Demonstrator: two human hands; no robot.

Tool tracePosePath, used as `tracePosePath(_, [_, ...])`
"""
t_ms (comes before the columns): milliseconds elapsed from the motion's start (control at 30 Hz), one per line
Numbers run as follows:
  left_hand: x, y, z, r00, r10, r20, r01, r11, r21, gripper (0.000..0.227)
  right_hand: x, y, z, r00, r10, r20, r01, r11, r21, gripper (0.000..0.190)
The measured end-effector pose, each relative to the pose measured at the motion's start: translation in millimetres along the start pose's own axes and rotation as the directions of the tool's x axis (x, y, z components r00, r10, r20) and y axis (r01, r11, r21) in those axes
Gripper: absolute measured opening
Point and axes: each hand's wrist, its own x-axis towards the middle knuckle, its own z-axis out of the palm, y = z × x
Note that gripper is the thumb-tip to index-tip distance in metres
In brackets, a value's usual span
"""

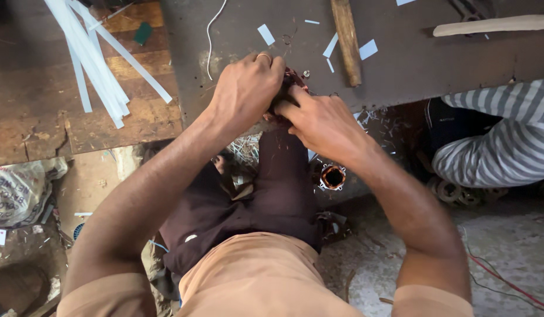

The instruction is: The person sits on the floor and winds copper wire around a circular metal core to form a coil. They use their hands to wrap the wire and occasionally use a wooden stick to press the windings tight. The person also handles white plastic strips and a bundle of yellow string during the process.

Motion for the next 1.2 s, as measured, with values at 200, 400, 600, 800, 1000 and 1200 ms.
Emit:
tracePosePath(200, [3.1, -0.9, 0.5, 0.997, 0.043, 0.061, -0.047, 0.998, 0.053, 0.025, 19.0, 3.5, -4.1, 0.982, 0.047, 0.181, -0.041, 0.999, -0.034, 0.051])
tracePosePath(400, [5.2, -8.7, 2.0, 0.992, 0.09, 0.093, -0.093, 0.995, 0.025, 0.023, 21.7, 8.6, 1.6, 0.976, 0.03, 0.217, -0.02, 0.999, -0.047, 0.043])
tracePosePath(600, [2.9, -13.7, -1.2, 0.994, 0.089, 0.065, -0.085, 0.994, -0.068, 0.022, 12.6, 8.2, -0.7, 0.996, -0.043, 0.075, 0.044, 0.999, -0.011, 0.046])
tracePosePath(800, [-6.8, -8.3, -5.7, 0.999, 0.024, -0.048, -0.031, 0.986, -0.162, 0.019, -2.5, -2.8, -2.0, 0.993, -0.073, -0.091, 0.073, 0.997, -0.006, 0.046])
tracePosePath(1000, [-0.7, -11.5, 4.7, 0.996, -0.081, -0.04, 0.068, 0.965, -0.255, 0.01, -6.8, 0.4, 5.4, 0.987, -0.093, -0.133, 0.091, 0.996, -0.019, 0.042])
tracePosePath(1200, [-19.0, -0.7, -9.0, 0.976, -0.217, -0.01, 0.207, 0.943, -0.262, 0.013, -48.0, -9.7, 54.0, 0.816, 0.245, -0.524, -0.178, 0.968, 0.176, 0.032])
